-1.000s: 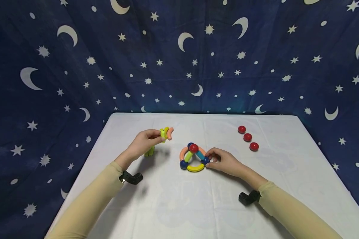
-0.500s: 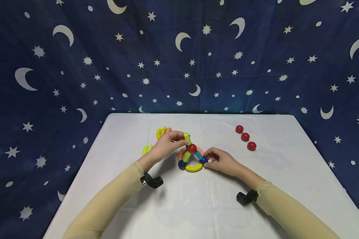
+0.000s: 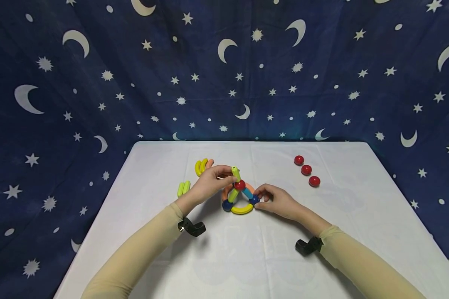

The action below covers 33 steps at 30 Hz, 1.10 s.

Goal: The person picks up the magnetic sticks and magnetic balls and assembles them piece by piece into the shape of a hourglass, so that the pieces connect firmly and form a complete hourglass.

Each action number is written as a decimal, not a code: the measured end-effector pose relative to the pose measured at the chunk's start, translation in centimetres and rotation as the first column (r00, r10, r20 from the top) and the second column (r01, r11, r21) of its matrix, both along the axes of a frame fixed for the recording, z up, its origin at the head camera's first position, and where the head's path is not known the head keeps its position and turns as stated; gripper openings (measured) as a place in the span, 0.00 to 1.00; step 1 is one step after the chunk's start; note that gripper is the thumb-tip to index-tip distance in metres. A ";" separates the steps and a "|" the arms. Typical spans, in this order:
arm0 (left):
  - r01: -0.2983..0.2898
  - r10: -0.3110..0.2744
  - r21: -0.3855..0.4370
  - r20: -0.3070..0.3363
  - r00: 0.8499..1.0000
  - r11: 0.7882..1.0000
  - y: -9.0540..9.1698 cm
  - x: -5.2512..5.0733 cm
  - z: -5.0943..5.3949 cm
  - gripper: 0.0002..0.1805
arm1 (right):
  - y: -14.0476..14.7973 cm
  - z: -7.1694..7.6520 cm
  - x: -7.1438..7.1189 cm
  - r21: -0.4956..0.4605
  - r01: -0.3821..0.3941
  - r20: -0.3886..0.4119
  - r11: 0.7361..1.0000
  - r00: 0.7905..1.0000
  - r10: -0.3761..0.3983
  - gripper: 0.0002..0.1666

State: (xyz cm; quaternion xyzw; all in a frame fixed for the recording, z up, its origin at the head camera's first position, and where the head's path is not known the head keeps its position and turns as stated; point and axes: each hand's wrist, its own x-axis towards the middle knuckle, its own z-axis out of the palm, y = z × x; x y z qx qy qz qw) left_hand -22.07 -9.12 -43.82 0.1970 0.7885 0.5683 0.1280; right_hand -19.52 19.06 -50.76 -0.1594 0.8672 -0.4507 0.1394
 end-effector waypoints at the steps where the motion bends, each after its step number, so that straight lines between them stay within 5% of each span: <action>1: 0.011 -0.011 0.008 0.005 1.000 1.000 0.0 0.0 -0.1 0.17 | 0.0 0.0 0.0 0.000 -0.001 -0.001 1.000 1.000 0.001 0.23; 4: 0.048 -0.048 0.001 0.016 0.999 0.999 -0.1 0.0 -0.3 0.16 | 0.0 0.1 0.0 0.002 0.000 -0.002 1.000 1.000 0.000 0.23; 11: 0.135 -0.139 -0.156 -0.012 0.990 0.978 0.0 -0.1 -0.7 0.11 | 0.0 0.0 0.1 -0.003 0.002 -0.001 1.000 1.000 -0.002 0.24; 17: 0.192 -0.199 -0.188 -0.020 0.980 0.963 0.1 -0.3 -0.7 0.10 | 0.0 0.0 0.1 -0.004 0.007 -0.007 1.000 1.000 -0.007 0.23; 25: 0.191 -0.184 -0.131 0.062 0.981 0.973 -0.1 -0.4 -1.1 0.12 | 0.0 -0.1 0.1 0.000 0.002 -0.020 1.000 1.000 -0.002 0.23; 33: 0.160 -0.152 -0.131 0.074 0.986 0.978 -0.2 -0.2 -1.0 0.19 | 0.0 -0.3 0.1 -0.004 -0.001 -0.034 1.000 0.999 0.001 0.22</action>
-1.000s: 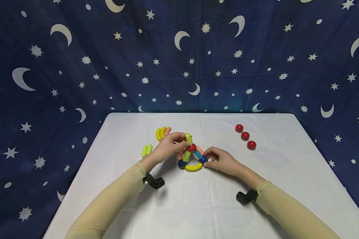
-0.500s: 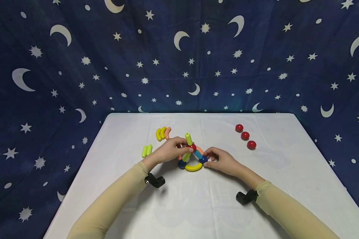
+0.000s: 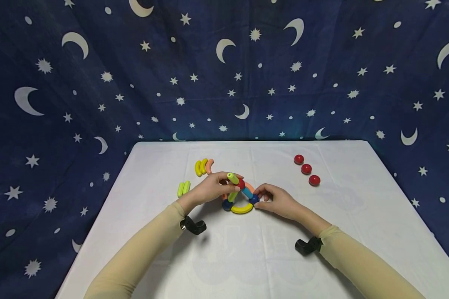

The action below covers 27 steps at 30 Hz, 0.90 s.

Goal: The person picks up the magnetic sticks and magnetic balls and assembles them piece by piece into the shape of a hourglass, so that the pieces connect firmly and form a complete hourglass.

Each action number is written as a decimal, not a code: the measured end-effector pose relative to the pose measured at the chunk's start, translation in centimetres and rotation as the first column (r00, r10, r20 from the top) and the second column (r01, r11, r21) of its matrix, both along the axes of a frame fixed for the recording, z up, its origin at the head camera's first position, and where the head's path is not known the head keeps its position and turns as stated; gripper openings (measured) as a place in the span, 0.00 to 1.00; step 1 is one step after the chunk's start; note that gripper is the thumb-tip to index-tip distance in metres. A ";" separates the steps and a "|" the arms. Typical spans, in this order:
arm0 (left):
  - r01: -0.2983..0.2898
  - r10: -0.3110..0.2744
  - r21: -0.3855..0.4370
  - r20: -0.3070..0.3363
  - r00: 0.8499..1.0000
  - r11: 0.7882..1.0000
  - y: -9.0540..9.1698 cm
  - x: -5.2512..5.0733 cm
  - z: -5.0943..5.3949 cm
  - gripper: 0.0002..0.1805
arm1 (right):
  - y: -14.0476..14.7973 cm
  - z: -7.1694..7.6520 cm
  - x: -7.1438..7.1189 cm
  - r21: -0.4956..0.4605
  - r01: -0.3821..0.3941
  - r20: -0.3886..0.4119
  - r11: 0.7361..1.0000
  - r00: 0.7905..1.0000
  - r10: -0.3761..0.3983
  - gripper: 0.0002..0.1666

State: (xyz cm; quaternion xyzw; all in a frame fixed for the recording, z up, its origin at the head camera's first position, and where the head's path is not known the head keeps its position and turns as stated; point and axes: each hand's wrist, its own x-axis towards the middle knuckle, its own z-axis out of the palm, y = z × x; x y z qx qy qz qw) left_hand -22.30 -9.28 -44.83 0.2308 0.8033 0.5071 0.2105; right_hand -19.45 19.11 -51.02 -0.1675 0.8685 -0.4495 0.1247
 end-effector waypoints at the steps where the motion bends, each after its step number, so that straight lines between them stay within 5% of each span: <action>1: -0.003 0.003 0.000 0.001 1.000 1.000 0.0 0.0 0.0 0.20 | 0.0 0.0 0.0 -0.001 0.001 0.000 1.000 1.000 -0.001 0.22; 12: -0.008 0.008 0.027 -0.029 1.000 1.000 -0.2 -0.1 -0.1 0.27 | 0.1 -0.1 0.1 -0.004 0.003 0.007 1.000 1.000 -0.002 0.23; 17: 0.008 -0.007 0.110 -0.018 1.000 0.994 -0.2 -0.2 -0.1 0.18 | 0.1 0.0 0.1 -0.006 0.007 0.010 1.000 1.000 -0.007 0.22; 27: -0.021 0.023 0.089 -0.022 0.999 0.996 -0.1 -0.3 0.1 0.14 | -0.1 0.1 0.0 0.004 0.011 0.015 1.000 1.000 -0.011 0.23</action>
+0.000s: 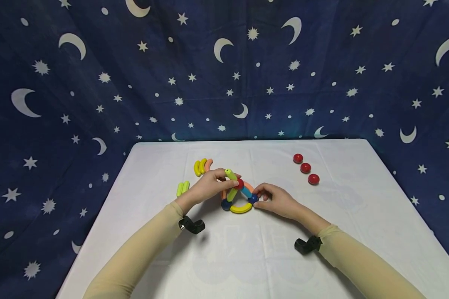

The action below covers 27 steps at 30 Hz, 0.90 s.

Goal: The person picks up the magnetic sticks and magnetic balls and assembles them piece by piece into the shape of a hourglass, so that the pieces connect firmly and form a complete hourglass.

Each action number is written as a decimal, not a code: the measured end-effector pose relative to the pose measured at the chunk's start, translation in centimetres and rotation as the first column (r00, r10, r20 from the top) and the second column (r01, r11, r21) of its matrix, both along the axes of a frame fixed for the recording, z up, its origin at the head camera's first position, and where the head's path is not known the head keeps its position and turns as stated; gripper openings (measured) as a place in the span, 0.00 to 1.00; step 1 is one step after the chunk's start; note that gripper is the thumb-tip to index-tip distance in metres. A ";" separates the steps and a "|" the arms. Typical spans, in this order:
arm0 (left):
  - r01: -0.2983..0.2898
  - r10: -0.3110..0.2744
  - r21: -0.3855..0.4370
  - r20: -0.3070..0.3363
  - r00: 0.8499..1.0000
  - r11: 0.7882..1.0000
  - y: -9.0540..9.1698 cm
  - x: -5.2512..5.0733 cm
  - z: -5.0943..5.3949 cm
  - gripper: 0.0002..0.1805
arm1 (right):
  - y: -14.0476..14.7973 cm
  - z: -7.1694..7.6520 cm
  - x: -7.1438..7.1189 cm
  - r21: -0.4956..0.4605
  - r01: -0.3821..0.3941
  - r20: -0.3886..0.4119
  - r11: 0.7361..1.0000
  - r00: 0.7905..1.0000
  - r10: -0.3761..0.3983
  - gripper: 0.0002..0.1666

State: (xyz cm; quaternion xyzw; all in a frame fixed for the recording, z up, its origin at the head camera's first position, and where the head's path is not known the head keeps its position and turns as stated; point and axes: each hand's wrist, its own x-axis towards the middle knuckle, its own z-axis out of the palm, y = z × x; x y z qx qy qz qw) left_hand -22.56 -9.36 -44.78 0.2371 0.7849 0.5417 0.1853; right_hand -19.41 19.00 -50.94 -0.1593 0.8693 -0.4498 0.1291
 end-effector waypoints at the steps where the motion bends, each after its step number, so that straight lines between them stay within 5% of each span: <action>1: -0.003 0.003 -0.001 0.002 1.000 1.000 0.0 0.0 0.0 0.14 | 0.0 0.0 0.0 0.001 0.000 0.000 1.000 1.000 0.000 0.23; 12: -0.038 0.035 -0.060 -0.056 0.998 0.997 -0.4 0.5 -0.1 0.16 | 0.1 -0.1 0.0 0.002 -0.007 -0.015 1.000 1.000 0.007 0.22; 21: -0.227 0.209 -0.222 -0.104 0.972 0.948 -4.4 1.3 -0.7 0.21 | -0.3 -0.2 0.0 -0.004 0.000 -0.010 1.000 1.000 0.000 0.22; 27: -0.156 0.123 -0.377 -0.111 0.986 0.913 -4.1 3.0 -1.6 0.21 | -0.5 -0.2 0.2 0.012 0.028 -0.003 1.000 1.000 -0.028 0.21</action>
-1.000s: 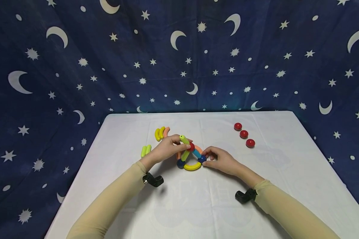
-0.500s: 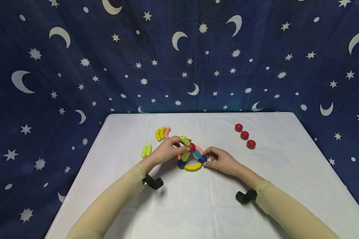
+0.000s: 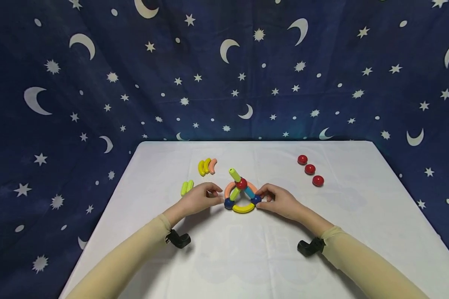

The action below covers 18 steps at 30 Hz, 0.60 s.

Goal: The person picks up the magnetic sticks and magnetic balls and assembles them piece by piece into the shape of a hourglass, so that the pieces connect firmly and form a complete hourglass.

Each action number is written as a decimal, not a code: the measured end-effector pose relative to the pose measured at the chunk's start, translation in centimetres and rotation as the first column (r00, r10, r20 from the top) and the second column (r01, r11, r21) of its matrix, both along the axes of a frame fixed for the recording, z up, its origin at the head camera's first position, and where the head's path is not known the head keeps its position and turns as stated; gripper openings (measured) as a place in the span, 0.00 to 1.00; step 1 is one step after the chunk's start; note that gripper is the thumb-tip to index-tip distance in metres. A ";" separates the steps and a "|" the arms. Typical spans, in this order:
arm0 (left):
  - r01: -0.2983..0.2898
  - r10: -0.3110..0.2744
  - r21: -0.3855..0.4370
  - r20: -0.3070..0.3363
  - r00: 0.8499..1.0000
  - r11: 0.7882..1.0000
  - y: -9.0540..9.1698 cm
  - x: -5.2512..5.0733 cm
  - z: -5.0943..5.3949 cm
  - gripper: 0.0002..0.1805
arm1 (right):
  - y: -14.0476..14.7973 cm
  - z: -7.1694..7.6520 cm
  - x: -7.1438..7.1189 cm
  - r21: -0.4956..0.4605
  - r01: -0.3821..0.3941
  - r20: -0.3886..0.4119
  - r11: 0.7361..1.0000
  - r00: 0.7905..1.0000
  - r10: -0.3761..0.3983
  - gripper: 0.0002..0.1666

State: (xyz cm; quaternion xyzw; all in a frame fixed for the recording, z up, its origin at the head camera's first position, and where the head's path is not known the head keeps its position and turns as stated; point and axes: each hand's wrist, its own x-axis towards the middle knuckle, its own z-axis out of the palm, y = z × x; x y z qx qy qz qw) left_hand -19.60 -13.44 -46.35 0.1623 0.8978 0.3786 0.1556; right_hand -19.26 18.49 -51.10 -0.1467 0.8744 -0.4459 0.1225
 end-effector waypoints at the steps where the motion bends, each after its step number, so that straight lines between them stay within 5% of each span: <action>1: 0.017 -0.017 -0.031 0.001 1.000 0.999 0.4 0.1 -0.3 0.23 | 0.0 0.0 0.0 0.001 0.001 0.003 1.000 1.000 -0.001 0.21; 6: 0.015 -0.023 -0.128 -0.064 0.998 0.992 1.8 0.4 -1.4 0.27 | 0.0 0.1 0.3 -0.020 -0.010 0.025 1.000 1.000 0.010 0.21; 12: -0.036 0.026 -0.101 -0.093 0.995 0.994 2.2 -0.4 -1.9 0.17 | 0.3 0.2 1.3 -0.010 -0.062 0.031 0.998 0.998 0.062 0.15; 18: -0.058 0.051 -0.075 -0.091 0.995 0.996 2.9 -2.0 -2.0 0.17 | -0.5 0.4 2.6 0.078 -0.163 -0.030 0.984 0.986 0.165 0.18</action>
